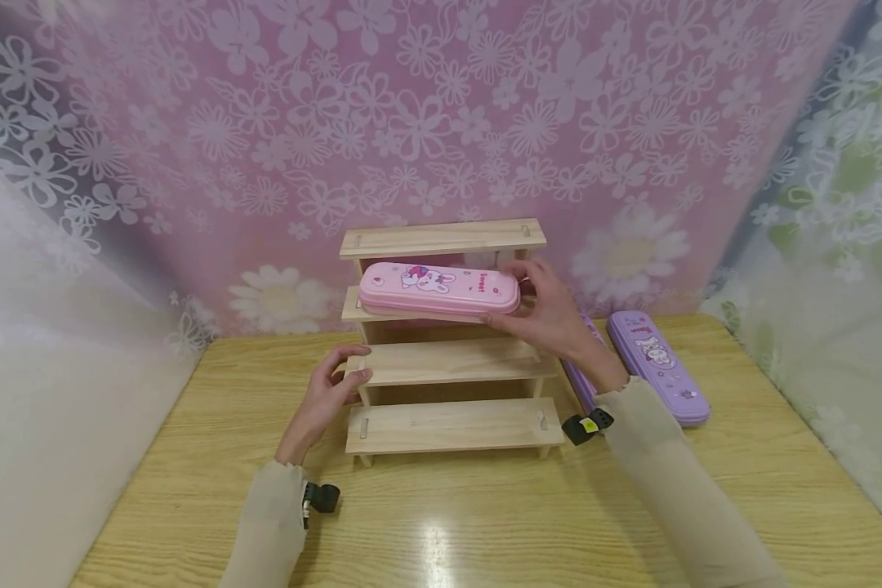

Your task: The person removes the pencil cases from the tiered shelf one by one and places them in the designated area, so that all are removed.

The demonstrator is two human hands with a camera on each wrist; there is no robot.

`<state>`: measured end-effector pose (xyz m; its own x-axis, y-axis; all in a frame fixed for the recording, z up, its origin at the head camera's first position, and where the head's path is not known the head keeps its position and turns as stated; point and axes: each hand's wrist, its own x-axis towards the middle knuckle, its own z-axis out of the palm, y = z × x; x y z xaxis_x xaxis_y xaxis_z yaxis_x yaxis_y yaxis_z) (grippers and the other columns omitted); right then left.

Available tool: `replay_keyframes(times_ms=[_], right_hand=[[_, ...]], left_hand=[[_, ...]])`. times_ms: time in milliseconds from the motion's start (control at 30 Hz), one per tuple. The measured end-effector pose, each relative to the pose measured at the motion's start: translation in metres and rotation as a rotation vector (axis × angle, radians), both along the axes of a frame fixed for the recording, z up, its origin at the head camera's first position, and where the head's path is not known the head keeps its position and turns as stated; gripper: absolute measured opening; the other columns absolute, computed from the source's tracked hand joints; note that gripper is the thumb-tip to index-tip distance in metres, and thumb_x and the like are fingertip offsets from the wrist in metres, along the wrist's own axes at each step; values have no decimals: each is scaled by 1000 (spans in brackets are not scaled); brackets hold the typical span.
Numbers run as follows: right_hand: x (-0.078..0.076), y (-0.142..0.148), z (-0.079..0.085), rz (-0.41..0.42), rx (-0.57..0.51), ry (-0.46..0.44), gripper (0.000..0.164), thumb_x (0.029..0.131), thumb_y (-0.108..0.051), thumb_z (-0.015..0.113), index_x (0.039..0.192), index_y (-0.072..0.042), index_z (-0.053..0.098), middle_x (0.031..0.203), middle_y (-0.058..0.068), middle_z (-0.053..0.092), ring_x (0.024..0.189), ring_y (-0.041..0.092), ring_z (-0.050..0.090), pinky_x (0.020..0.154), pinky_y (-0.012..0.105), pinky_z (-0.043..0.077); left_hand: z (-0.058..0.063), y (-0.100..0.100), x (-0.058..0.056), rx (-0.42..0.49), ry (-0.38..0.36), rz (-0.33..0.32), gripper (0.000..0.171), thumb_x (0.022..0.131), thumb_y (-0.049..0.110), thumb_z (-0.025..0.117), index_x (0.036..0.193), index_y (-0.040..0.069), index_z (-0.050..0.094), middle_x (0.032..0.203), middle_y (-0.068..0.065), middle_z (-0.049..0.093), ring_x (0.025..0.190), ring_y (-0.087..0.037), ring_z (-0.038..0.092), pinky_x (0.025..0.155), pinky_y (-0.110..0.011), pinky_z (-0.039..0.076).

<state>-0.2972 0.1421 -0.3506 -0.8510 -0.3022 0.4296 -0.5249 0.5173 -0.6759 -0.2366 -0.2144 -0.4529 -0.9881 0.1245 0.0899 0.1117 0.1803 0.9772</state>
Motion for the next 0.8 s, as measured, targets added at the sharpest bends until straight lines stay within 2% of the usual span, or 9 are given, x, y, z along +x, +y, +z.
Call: replay_keyframes(times_ms=[200, 400, 567, 667, 800], right_hand=[[1, -1, 5, -17, 93, -100, 88, 82, -32, 87, 154, -6, 44, 126, 18, 46, 122, 39, 58, 104, 52, 50], [2, 0, 6, 17, 48, -151, 84, 81, -30, 89, 149, -6, 45, 136, 15, 57, 120, 32, 59, 102, 49, 50], [6, 3, 2, 19, -5, -97, 79, 75, -30, 93, 140, -10, 53, 131, 9, 62, 112, 23, 60, 95, 38, 50], [9, 7, 0, 9, -22, -27, 77, 72, -28, 95, 136, -12, 56, 127, 7, 63, 106, 21, 60, 89, 31, 50], [14, 13, -1, -13, -26, 84, 77, 69, -24, 97, 134, -10, 58, 121, 8, 63, 103, 20, 57, 84, 25, 47]], left_hand=[[-1, 0, -1, 0, 0, 10, 37, 102, 25, 64, 137, 14, 57, 148, -2, 48, 102, -21, 58, 80, -39, 57], [1, 0, 0, 6, -4, 7, 37, 102, 24, 64, 137, 14, 57, 148, -1, 47, 100, -20, 57, 78, -38, 57], [3, 2, 2, 11, -13, 10, 37, 102, 23, 64, 137, 13, 56, 148, -3, 47, 101, -20, 56, 80, -44, 57], [3, 3, 2, 12, -17, 13, 37, 102, 24, 64, 137, 13, 56, 148, -3, 47, 102, -20, 56, 81, -46, 57], [0, 2, 0, 13, -12, 16, 37, 102, 25, 64, 137, 14, 56, 147, -2, 48, 101, -21, 56, 80, -42, 57]])
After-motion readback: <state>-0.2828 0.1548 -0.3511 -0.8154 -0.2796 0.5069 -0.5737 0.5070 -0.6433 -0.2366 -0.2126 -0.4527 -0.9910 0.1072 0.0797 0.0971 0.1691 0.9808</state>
